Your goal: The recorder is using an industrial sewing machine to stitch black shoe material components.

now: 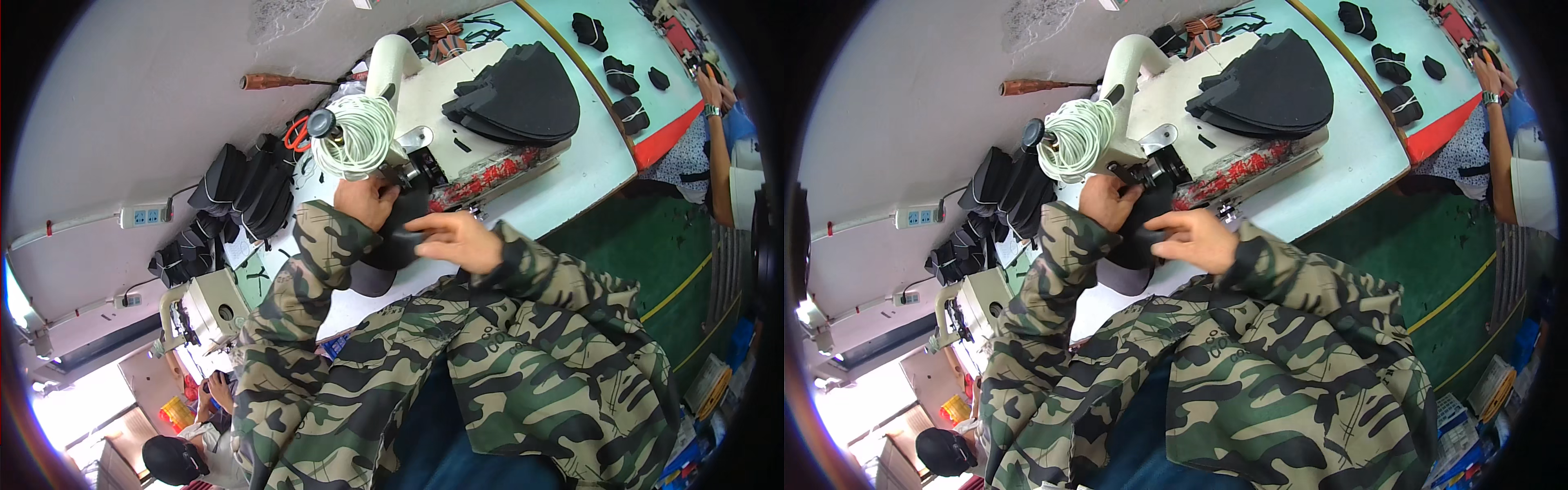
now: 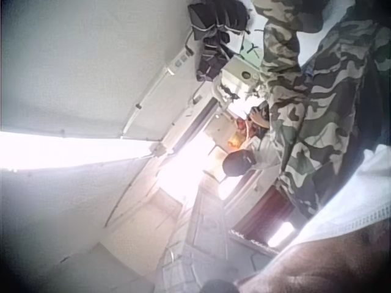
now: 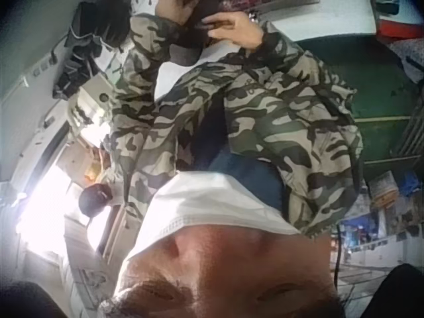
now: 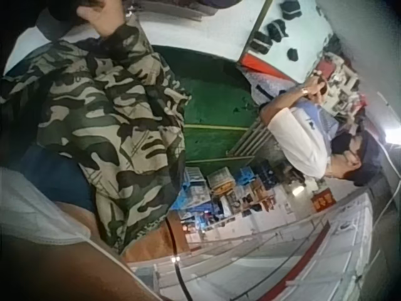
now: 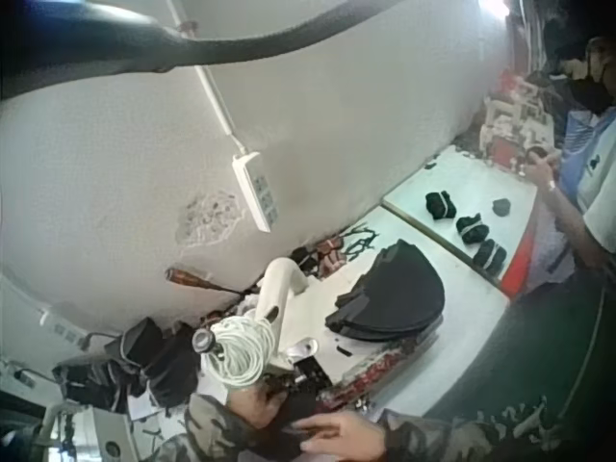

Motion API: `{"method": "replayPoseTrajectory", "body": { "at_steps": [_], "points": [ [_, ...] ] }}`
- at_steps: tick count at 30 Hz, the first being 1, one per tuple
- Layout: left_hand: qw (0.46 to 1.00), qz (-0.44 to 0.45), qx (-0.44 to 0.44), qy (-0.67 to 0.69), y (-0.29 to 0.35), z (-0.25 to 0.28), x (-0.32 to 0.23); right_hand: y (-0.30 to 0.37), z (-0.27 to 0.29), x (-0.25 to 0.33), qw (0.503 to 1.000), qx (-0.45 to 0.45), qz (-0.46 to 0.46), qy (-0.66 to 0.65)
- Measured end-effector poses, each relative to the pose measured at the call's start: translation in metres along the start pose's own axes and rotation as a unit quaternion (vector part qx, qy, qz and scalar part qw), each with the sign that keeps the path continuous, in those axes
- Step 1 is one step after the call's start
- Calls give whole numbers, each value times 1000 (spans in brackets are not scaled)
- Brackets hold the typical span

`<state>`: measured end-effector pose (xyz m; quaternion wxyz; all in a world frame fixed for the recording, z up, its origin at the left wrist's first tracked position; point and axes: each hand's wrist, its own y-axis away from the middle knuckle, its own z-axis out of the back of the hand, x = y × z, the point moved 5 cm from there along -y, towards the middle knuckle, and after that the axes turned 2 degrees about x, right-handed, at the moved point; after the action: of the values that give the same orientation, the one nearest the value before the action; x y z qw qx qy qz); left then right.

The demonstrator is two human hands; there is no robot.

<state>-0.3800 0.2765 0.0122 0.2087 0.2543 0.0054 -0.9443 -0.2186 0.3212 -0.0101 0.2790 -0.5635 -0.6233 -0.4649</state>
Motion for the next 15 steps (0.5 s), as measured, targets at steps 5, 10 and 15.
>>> {"method": "replayPoseTrajectory", "body": {
  "at_steps": [5,10,15],
  "points": [
    [998,37,34,34,6,-24,-5,11,56,50,936,-59,95,333],
    [941,59,153,296,33,-23,-10,13,63,90,924,-159,146,316],
    [667,167,344,640,63,-47,1,23,51,83,905,-224,167,322]
  ]
}}
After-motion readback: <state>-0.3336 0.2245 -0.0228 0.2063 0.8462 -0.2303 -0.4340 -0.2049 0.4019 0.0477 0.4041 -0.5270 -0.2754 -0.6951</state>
